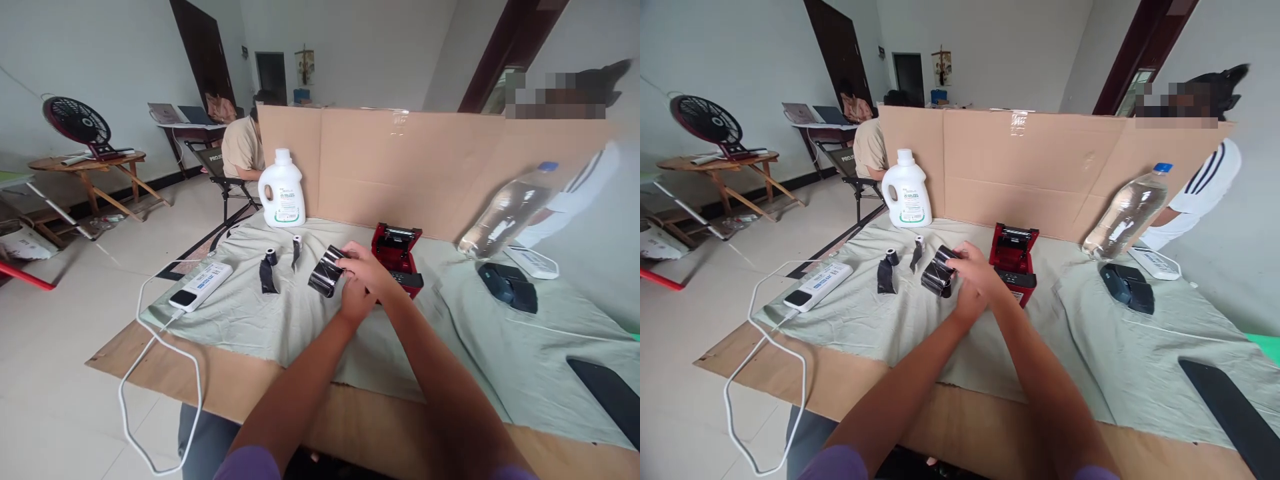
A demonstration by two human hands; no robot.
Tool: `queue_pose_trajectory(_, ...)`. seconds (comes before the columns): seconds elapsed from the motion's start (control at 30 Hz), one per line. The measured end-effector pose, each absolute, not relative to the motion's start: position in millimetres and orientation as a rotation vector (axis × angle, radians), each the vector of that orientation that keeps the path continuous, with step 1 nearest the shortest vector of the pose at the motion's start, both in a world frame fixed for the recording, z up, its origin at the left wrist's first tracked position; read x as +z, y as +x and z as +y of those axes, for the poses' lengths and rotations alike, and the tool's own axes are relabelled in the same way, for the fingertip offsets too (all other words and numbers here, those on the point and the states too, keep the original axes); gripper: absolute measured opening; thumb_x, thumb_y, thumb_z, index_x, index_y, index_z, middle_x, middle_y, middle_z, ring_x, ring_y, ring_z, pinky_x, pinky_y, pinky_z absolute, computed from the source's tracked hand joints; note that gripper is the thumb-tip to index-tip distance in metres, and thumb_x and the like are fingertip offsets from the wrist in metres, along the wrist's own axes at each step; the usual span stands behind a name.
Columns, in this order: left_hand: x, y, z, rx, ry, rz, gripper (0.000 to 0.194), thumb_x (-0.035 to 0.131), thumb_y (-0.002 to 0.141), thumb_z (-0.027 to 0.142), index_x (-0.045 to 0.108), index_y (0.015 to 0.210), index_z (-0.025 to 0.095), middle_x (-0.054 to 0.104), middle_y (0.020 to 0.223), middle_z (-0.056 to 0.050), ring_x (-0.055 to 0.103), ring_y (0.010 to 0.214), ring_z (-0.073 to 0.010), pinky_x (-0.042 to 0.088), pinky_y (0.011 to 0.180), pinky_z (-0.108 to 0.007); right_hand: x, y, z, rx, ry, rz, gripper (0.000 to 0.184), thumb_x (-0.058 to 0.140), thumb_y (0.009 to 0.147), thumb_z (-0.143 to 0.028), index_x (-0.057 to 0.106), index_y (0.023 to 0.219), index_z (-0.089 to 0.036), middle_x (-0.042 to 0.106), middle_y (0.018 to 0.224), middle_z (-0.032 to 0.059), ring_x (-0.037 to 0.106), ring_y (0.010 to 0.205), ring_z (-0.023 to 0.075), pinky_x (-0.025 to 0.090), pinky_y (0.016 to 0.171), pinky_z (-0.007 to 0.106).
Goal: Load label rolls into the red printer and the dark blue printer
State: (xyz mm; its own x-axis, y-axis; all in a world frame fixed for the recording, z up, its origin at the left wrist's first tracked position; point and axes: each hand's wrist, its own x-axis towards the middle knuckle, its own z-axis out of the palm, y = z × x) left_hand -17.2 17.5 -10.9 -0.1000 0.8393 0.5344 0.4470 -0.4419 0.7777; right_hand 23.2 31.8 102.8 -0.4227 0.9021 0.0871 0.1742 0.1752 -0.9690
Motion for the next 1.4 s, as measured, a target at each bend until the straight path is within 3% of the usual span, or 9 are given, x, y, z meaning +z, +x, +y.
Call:
queue_pose_trajectory(0.2,-18,-13,14,1.685,1.759,1.397,0.040,0.061,0.093,0.037,0.059,0.130,0.019,0.066,0.125,-0.014,0.061,0.120,-0.0285,0.050,0.106,-0.047,145,115,30,1.553,-0.837,-1.518,0.029,0.079,0.066,-0.034,0.063,0.086,-0.020,0.057,0.074,-0.0023,0.049,0.062,0.0112,0.036,0.057,0.027)
queue_pose_trajectory(0.4,-8,-17,7,1.769,2.178,1.378,0.037,0.060,0.089,0.028,0.062,0.125,0.021,0.060,0.129,-0.013,0.056,0.120,-0.0277,0.048,0.103,-0.046,134,165,62,0.934,-1.334,-1.931,0.014,0.063,0.079,-0.027,0.072,0.083,-0.017,0.066,0.075,0.0012,0.058,0.072,0.0175,0.042,0.067,0.030)
queue_pose_trajectory(0.57,-7,-12,4,1.806,2.376,1.337,0.042,0.059,0.089,0.028,0.057,0.131,0.020,0.059,0.130,-0.014,0.055,0.120,-0.0267,0.045,0.103,-0.044,101,158,82,0.519,-1.677,-2.162,0.023,0.059,0.084,-0.018,0.076,0.099,-0.018,0.075,0.103,0.0086,0.062,0.103,0.0261,0.045,0.090,0.035)
queue_pose_trajectory(0.7,-7,-10,2,1.754,2.423,1.397,0.036,0.061,0.087,0.025,0.064,0.123,0.022,0.058,0.131,-0.012,0.053,0.120,-0.0266,0.044,0.103,-0.042,85,148,89,0.341,-1.772,-2.175,0.027,0.061,0.084,-0.019,0.077,0.106,-0.018,0.075,0.108,0.0137,0.056,0.116,0.0324,0.043,0.098,0.041)
queue_pose_trajectory(0.93,-3,-8,-2,1.587,2.382,1.535,0.027,0.060,0.090,0.023,0.074,0.112,0.027,0.061,0.128,-0.008,0.051,0.119,-0.0261,0.042,0.106,-0.043,79,146,103,0.415,-1.809,-2.064,0.020,0.074,0.071,-0.017,0.079,0.090,-0.023,0.074,0.098,0.0136,0.050,0.122,0.0396,0.043,0.096,0.050)
queue_pose_trajectory(1.03,-3,-8,-2,1.594,2.402,1.535,0.030,0.059,0.090,0.020,0.075,0.113,0.029,0.063,0.127,-0.008,0.051,0.117,-0.0259,0.041,0.105,-0.043,85,157,107,0.519,-1.774,-2.036,0.017,0.077,0.071,-0.032,0.078,0.085,-0.024,0.073,0.089,0.0100,0.055,0.115,0.0375,0.042,0.096,0.050)
queue_pose_trajectory(1.13,-4,-8,-3,1.585,2.433,1.546,0.033,0.057,0.090,0.015,0.076,0.113,0.030,0.064,0.124,-0.007,0.051,0.116,-0.0259,0.041,0.103,-0.043,94,175,111,0.721,-1.646,-1.902,0.032,0.069,0.077,-0.051,0.075,0.082,-0.020,0.072,0.085,0.0082,0.062,0.097,0.0303,0.045,0.092,0.045)
queue_pose_trajectory(1.3,-6,-7,-6,1.586,2.495,1.493,0.034,0.055,0.091,0.014,0.075,0.114,0.029,0.067,0.119,-0.007,0.052,0.115,-0.0254,0.041,0.101,-0.041,96,181,119,0.619,-1.470,-1.392,0.063,0.063,0.079,-0.061,0.061,0.124,-0.017,0.067,0.118,0.0135,0.058,0.116,0.0285,0.043,0.100,0.041)
queue_pose_trajectory(1.4,-5,-8,-8,1.542,2.525,1.503,0.033,0.054,0.092,0.016,0.075,0.114,0.030,0.068,0.117,-0.006,0.054,0.115,-0.0252,0.041,0.100,-0.040,89,168,122,0.752,-1.272,-1.293,0.058,0.054,0.083,-0.062,0.058,0.121,-0.019,0.065,0.124,0.0111,0.058,0.114,0.0237,0.044,0.099,0.036)
